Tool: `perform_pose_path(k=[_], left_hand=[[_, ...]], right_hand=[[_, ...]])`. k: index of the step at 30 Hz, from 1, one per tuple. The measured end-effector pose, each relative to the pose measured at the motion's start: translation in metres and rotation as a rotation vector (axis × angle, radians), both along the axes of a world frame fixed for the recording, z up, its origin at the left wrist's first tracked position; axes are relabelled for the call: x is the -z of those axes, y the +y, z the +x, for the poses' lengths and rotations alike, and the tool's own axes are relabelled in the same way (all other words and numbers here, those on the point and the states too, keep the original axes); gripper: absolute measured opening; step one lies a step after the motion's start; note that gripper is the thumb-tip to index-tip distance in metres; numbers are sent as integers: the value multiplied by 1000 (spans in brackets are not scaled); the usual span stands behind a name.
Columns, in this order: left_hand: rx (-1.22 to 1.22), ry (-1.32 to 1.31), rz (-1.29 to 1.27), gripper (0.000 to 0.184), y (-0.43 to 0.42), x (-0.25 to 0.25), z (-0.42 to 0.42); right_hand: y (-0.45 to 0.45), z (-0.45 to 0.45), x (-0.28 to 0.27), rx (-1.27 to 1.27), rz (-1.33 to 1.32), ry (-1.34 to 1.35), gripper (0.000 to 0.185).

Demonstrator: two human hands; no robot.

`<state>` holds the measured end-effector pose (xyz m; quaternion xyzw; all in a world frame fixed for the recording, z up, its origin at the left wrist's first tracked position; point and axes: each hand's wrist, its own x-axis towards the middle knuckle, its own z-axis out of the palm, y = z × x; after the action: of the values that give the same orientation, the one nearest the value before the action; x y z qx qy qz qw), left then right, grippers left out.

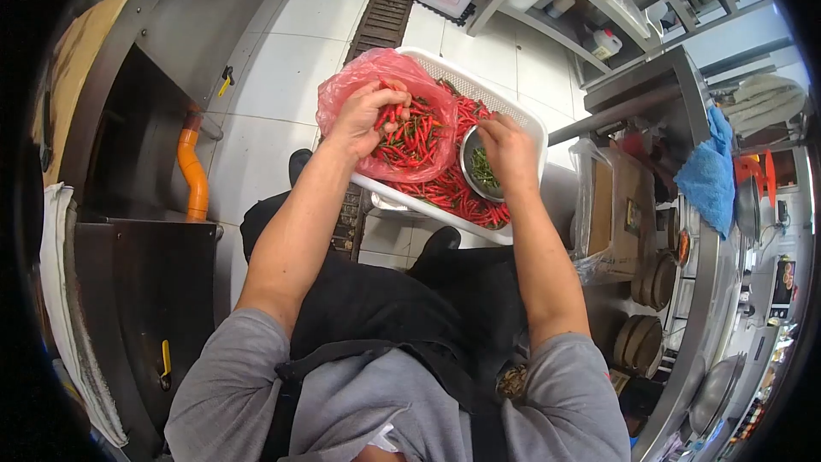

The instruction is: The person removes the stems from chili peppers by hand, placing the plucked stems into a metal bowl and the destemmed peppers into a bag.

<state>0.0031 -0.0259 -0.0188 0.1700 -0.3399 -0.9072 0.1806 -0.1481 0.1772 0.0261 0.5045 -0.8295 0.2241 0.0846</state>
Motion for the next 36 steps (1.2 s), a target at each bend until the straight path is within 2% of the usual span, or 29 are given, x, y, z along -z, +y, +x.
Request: perform_pose_path(k=[3,5,6,8,12,15,17,21,23,24,26,27,32,36], left_hand=[[-6,-8,13,7,0,-3,3],[-3,0,-1,6,-1,-4,4],[-14,-3,1,6,-2,-6,5],[-12,-34,-27,5,-4,-9,7],[-5,-18,-73,4,-8,-6,5],[-20,-63,-86,4,-7,-14,7],[-28,-59,-102,4,-8,-11,6],[-42,-34,-144,4,-7,-7,5],[-15,-52,-181,5,-5,-5,5],[3,-74,-214,6,-4,-4,4],[33,-96,-228,8,1,4,-1],[97,-114,-240,8,5,3,-1],[242,-118,-166,12,22,4,-3],[252,-124,-150,12,22,3,-2]], right_hand=[[-43,2,19,-167,86,41,13],[-64,-1,33,-159,483,194,21],[-72,-2,36,-171,485,194,21],[-84,-5,42,-113,783,287,25],[-86,-10,51,-90,802,249,25],[-81,-19,60,-59,716,163,17],[-71,-11,46,-106,425,79,17],[-49,8,13,-91,363,-58,18],[-36,10,10,-43,177,-217,21],[-32,12,10,-36,171,-216,21],[-26,17,10,92,40,-791,24],[-22,24,10,49,-57,-947,25],[-15,48,12,41,-92,-1053,21],[-14,61,2,3,-39,-903,18]])
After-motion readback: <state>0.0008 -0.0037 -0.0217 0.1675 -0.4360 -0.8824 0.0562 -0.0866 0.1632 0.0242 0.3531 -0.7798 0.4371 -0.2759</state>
